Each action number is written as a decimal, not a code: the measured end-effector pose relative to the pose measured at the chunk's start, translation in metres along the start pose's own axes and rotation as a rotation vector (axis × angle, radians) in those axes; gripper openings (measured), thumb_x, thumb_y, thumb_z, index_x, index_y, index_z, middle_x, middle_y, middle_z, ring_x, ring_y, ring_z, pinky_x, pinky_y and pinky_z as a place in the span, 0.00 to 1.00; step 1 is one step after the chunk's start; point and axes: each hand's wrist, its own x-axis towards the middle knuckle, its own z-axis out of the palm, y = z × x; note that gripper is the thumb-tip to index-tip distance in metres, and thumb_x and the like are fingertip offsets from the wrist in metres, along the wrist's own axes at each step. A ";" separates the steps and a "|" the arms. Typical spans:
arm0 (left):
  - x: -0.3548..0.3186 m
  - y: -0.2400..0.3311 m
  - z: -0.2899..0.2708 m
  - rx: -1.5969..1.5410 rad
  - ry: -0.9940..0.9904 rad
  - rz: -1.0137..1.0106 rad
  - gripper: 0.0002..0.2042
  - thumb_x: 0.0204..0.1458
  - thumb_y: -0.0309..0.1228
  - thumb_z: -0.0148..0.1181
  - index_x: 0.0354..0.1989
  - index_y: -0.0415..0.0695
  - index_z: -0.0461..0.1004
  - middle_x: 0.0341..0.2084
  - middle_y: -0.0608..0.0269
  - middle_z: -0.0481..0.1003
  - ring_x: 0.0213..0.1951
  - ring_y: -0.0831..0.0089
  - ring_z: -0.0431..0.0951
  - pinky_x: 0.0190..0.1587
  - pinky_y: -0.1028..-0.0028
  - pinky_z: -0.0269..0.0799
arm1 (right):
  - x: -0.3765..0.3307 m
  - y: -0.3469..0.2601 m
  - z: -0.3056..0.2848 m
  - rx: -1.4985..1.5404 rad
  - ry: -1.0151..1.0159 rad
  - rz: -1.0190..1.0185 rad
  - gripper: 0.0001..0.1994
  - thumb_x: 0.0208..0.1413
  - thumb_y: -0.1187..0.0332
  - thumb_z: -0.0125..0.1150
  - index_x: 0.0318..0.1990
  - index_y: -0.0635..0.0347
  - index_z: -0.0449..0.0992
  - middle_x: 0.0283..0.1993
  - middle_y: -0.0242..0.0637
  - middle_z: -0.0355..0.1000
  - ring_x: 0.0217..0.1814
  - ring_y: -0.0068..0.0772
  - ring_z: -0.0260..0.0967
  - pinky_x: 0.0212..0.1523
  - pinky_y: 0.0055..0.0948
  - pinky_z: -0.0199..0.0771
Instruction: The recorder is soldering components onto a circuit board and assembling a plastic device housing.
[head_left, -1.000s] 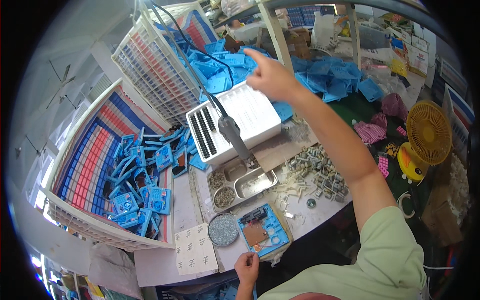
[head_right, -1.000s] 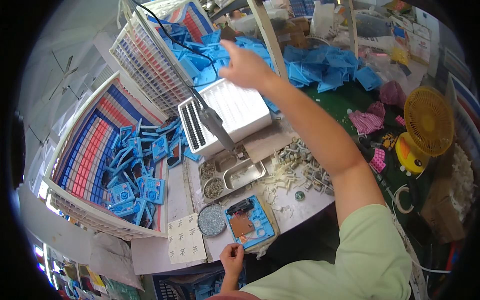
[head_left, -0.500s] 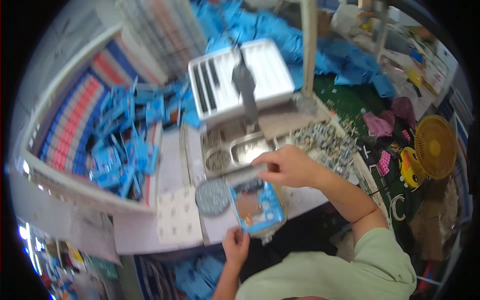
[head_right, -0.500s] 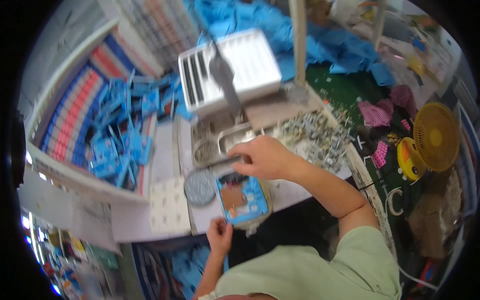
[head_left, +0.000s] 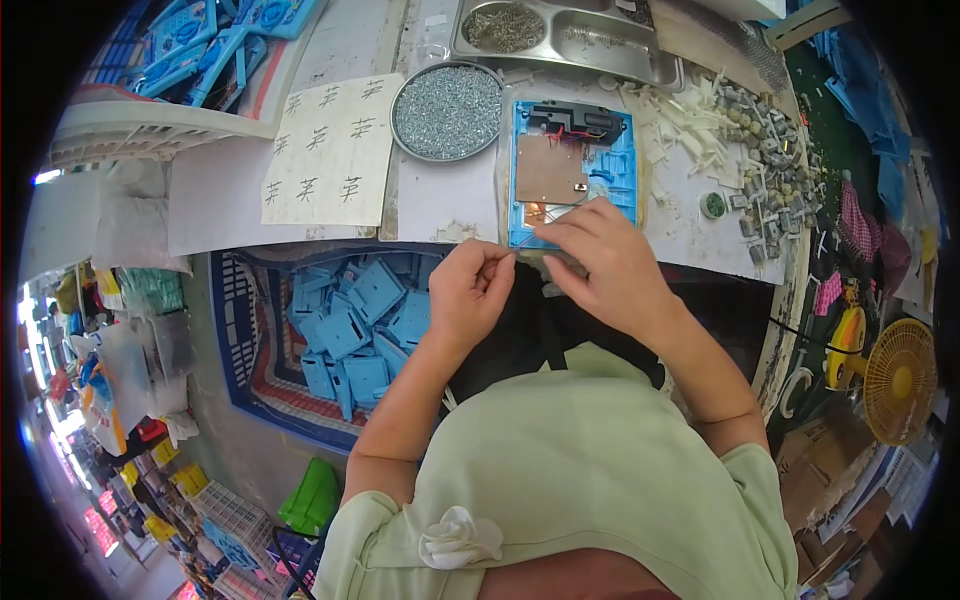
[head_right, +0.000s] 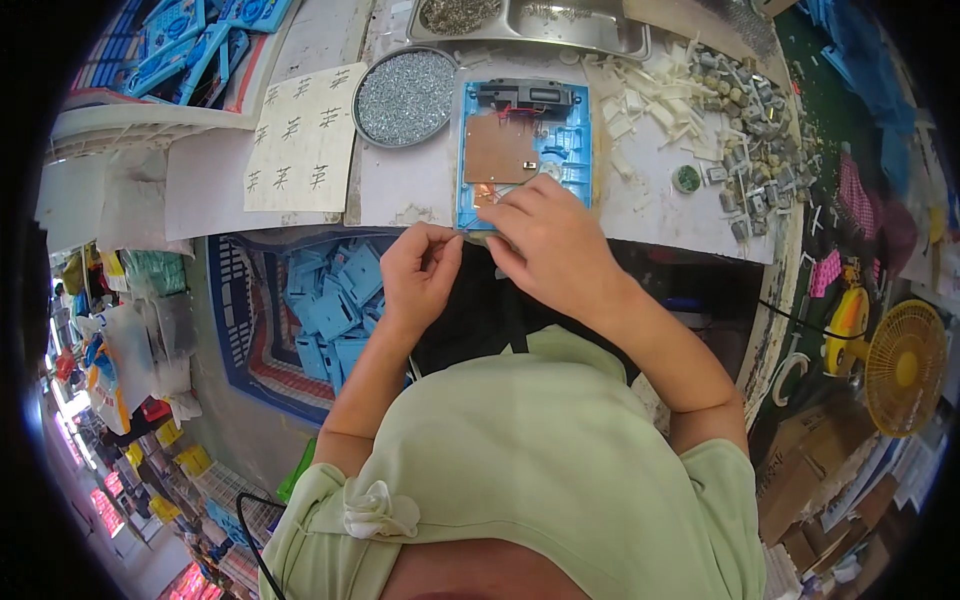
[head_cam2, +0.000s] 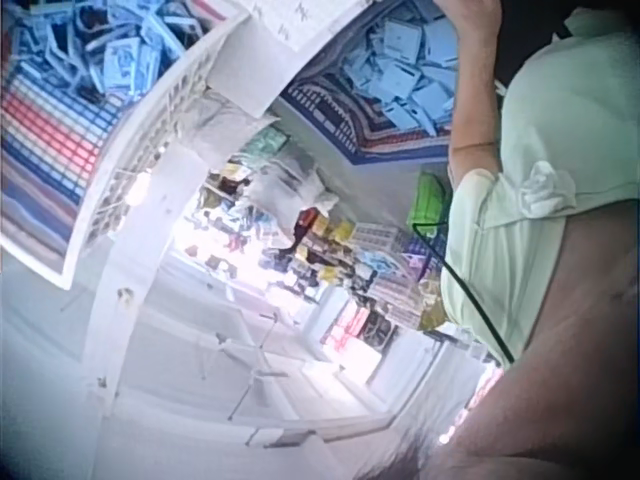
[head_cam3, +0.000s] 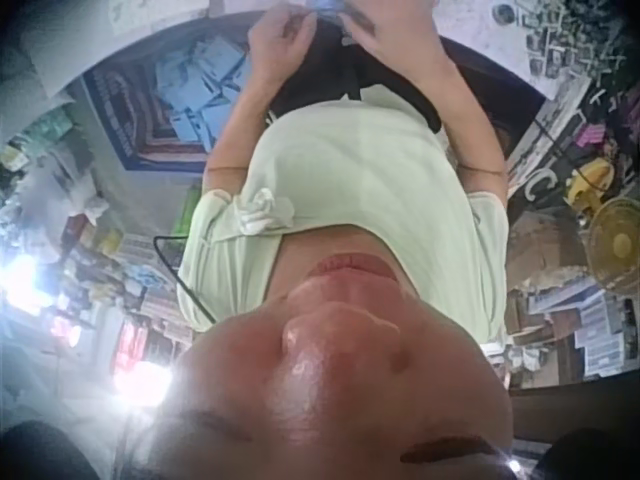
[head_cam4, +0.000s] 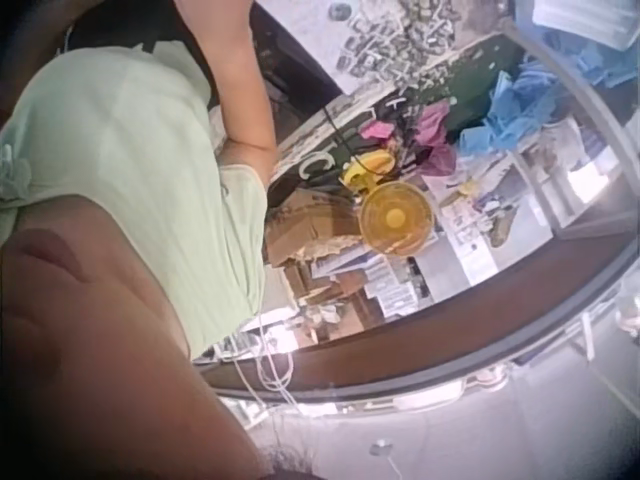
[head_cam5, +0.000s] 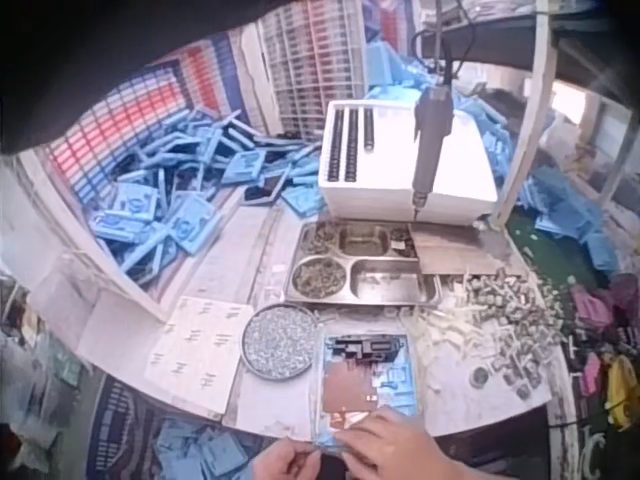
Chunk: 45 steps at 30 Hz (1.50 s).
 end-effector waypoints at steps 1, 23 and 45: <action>0.000 0.000 0.000 0.018 -0.011 0.007 0.03 0.55 0.22 0.65 0.33 0.37 0.77 0.22 0.66 0.72 0.23 0.83 0.67 0.27 0.80 0.63 | 0.001 -0.001 0.006 -0.025 0.003 -0.005 0.14 0.47 0.70 0.68 0.44 0.60 0.80 0.40 0.37 0.75 0.47 0.44 0.69 0.47 0.40 0.72; -0.027 -0.016 0.011 0.185 -0.222 0.154 0.03 0.52 0.24 0.64 0.34 0.41 0.76 0.27 0.55 0.74 0.29 0.54 0.76 0.31 0.64 0.72 | 0.003 -0.004 0.042 -0.186 0.125 0.035 0.13 0.42 0.67 0.74 0.35 0.53 0.76 0.38 0.34 0.72 0.43 0.40 0.68 0.41 0.39 0.63; 0.072 -0.014 -0.034 0.097 -0.546 0.423 0.10 0.45 0.26 0.74 0.37 0.46 0.84 0.27 0.61 0.76 0.29 0.65 0.78 0.30 0.69 0.74 | 0.176 0.191 -0.226 -0.145 0.622 0.113 0.11 0.57 0.67 0.66 0.40 0.67 0.80 0.33 0.37 0.79 0.34 0.28 0.75 0.38 0.28 0.74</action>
